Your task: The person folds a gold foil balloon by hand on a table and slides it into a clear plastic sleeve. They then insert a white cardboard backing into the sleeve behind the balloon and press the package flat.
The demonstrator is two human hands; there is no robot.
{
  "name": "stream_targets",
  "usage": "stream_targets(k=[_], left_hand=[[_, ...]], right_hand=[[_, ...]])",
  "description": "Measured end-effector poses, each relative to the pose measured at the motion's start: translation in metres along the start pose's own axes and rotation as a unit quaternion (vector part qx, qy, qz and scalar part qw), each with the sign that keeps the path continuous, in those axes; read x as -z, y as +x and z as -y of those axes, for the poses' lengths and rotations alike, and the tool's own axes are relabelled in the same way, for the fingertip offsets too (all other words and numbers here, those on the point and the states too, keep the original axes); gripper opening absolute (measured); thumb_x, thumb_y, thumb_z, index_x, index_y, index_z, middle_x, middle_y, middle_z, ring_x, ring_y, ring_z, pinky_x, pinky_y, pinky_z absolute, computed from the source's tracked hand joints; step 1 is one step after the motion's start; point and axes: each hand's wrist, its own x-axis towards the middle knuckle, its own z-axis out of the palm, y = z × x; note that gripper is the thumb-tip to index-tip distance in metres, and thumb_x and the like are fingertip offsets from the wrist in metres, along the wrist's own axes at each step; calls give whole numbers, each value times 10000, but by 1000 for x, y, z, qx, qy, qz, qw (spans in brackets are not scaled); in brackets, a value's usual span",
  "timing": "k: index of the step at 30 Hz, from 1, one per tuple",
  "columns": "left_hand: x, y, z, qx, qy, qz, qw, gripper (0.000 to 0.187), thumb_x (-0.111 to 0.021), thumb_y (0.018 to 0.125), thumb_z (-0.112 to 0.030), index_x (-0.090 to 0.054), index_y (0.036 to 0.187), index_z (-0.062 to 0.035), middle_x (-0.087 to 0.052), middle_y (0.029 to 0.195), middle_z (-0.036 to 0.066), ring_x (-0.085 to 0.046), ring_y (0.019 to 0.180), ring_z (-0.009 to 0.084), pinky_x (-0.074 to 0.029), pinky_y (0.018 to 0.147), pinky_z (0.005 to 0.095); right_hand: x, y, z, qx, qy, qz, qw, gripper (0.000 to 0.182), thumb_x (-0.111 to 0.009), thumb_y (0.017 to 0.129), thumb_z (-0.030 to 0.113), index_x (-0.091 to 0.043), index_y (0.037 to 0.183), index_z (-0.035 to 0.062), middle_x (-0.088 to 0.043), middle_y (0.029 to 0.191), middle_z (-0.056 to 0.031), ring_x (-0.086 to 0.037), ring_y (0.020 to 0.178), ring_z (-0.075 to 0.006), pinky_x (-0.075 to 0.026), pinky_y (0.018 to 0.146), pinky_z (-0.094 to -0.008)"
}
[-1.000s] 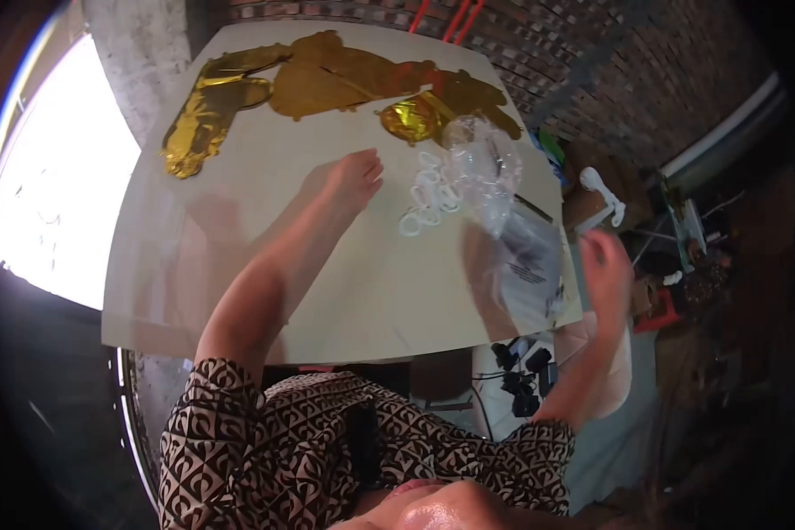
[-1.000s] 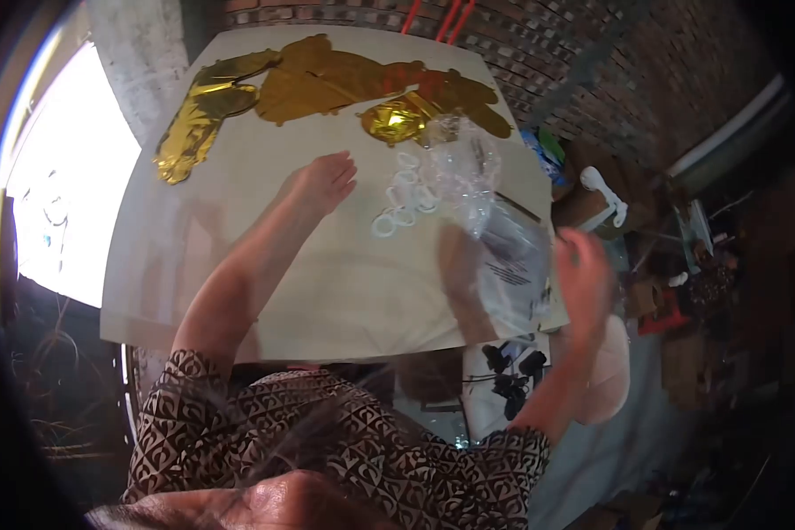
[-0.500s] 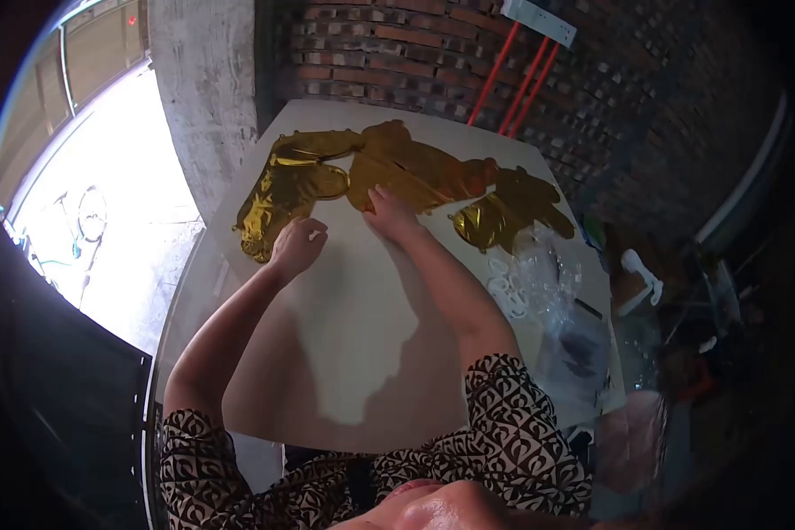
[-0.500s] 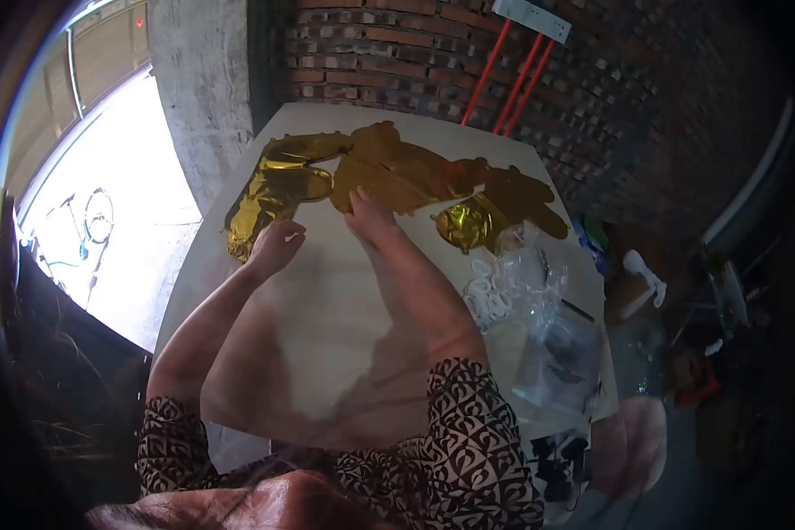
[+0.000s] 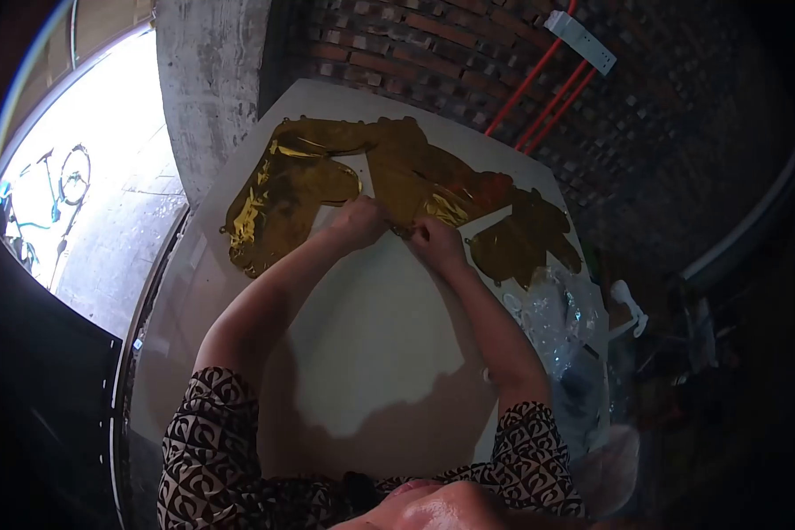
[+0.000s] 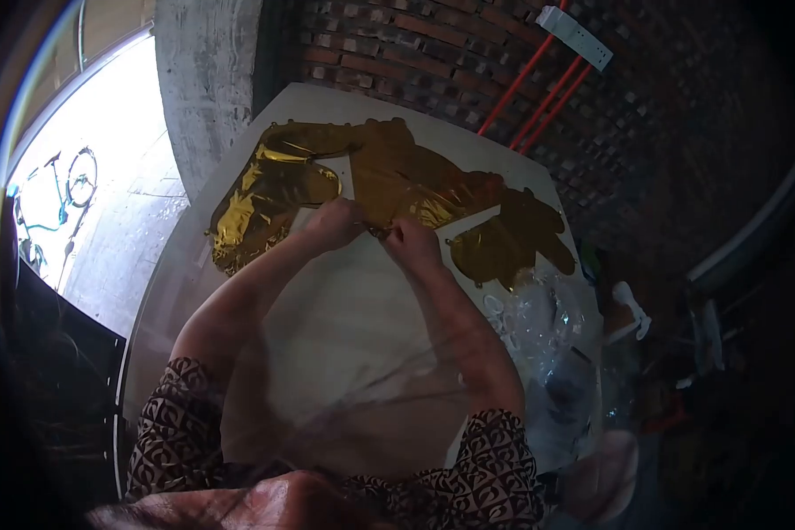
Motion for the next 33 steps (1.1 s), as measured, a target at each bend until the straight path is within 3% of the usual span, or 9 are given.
stream_targets(k=[3,10,12,14,19,23,29,31,33], left_hand=[[-10,-8,-2,-31,-7,-143,989,124,-665,863,-186,-732,918,-98,-702,949,87,-647,954,356,-520,842,487],[-27,0,15,8,-10,-138,990,183,-631,854,-262,-752,873,-126,-716,917,109,-686,886,330,-551,802,463],[-21,-4,11,0,-72,-181,981,200,-640,842,-290,-753,877,-130,-716,908,109,-686,876,336,-545,792,475],[-19,-5,6,11,-83,-188,979,212,-643,840,-311,-753,864,-131,-710,891,114,-679,873,351,-536,790,478],[-10,-12,-2,18,-82,-191,978,205,-668,823,-314,-759,870,-137,-711,897,100,-667,930,325,-519,834,447],[-21,-9,5,28,-11,-153,988,175,-685,809,-220,-736,942,-116,-681,912,100,-652,968,314,-533,857,444],[-6,-14,-12,46,-84,-225,970,512,-709,795,-126,-601,1295,-102,-583,1318,140,-539,1255,356,-434,1074,450],[-6,-12,-12,18,-64,-225,972,496,-689,797,-101,-610,1287,-105,-578,1325,138,-535,1258,356,-423,1085,452],[-5,-12,-15,-20,-24,-213,977,387,-616,822,-53,-665,1202,-111,-603,1288,123,-563,1226,325,-416,1083,446]], right_hand=[[4,-3,3,-61,28,13,998,182,-675,866,204,-701,1004,87,-725,972,-147,-710,900,-339,-554,760,-415],[0,10,-5,1,13,16,1000,213,-663,930,192,-745,1058,43,-727,961,-186,-711,909,-350,-541,798,-421],[9,14,7,-118,110,54,985,202,-699,901,151,-740,1018,-9,-741,901,-140,-708,836,-208,-532,774,-346],[-2,22,-25,-119,163,34,979,175,-753,857,123,-721,919,-38,-732,859,-81,-657,801,-129,-517,745,-299],[8,38,-26,-195,199,120,953,194,-740,895,147,-619,782,45,-629,795,1,-560,750,-79,-482,703,-279],[10,45,-25,-170,207,110,957,170,-727,909,161,-719,973,4,-669,868,-5,-573,795,-74,-464,705,-266],[12,51,-30,-258,268,7,928,211,-759,860,167,-715,995,11,-701,879,-33,-632,791,-123,-492,738,-294],[9,60,-41,-355,260,-18,898,217,-777,867,193,-695,957,13,-697,880,-33,-634,791,-116,-497,729,-290],[11,63,-46,-324,283,-9,903,238,-780,872,206,-701,979,9,-702,890,-36,-636,787,-115,-502,722,-291]])
